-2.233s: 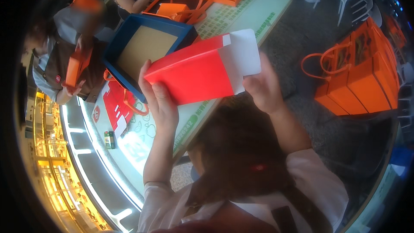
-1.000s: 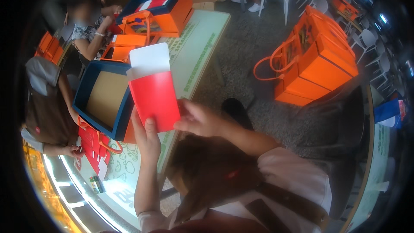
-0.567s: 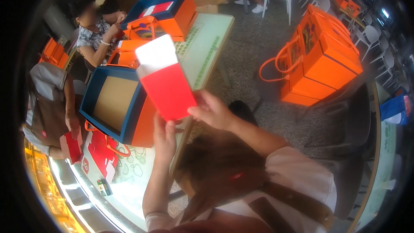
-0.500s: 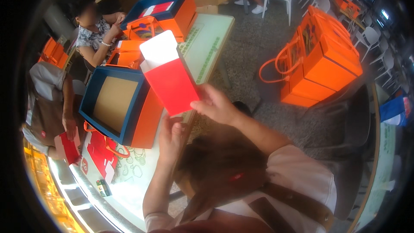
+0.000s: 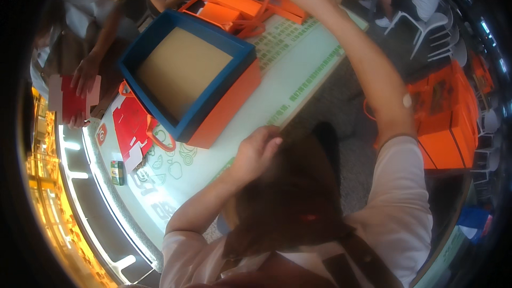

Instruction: The person folds red paper into small rectangular boxes and places them into larger orange gift boxes. The person repeatedly folds the paper, tucks the flaps, and stacks the finished boxes on the table.

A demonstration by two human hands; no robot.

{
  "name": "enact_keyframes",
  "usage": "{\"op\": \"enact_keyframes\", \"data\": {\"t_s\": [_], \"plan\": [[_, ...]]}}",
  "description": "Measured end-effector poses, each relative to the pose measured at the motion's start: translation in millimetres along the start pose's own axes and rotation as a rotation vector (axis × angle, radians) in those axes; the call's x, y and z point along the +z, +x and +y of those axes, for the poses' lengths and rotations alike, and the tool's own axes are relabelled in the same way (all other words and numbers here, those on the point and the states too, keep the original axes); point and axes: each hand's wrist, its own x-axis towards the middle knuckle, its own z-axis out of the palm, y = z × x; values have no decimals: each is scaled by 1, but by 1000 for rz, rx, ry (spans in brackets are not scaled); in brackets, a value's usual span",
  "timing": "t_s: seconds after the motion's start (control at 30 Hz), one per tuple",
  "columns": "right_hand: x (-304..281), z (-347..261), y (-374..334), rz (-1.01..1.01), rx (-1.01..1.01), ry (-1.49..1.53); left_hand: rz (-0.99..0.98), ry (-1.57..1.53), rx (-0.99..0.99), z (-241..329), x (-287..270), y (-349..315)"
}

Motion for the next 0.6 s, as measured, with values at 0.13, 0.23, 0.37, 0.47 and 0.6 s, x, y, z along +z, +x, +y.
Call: {"op": "enact_keyframes", "data": {"t_s": [0.13, 0.23, 0.37, 0.47, 0.6], "plan": [[50, -12, 55, -22, -41, -90, -46, -19, -69, 7, -2, 3], [84, -46, 65, -112, -3, -127, -47, -19, -60, 6, -5, 2], [111, -46, 67, -71, -95, -2, -13, 25, 82, -3, -2, 1], [99, -60, 72, -224, 21, -18, -45, 11, 8, 2, -7, 4], [98, -50, 74, -412, 17, -89, -57, 10, -6, 4, -5, 3]]}}
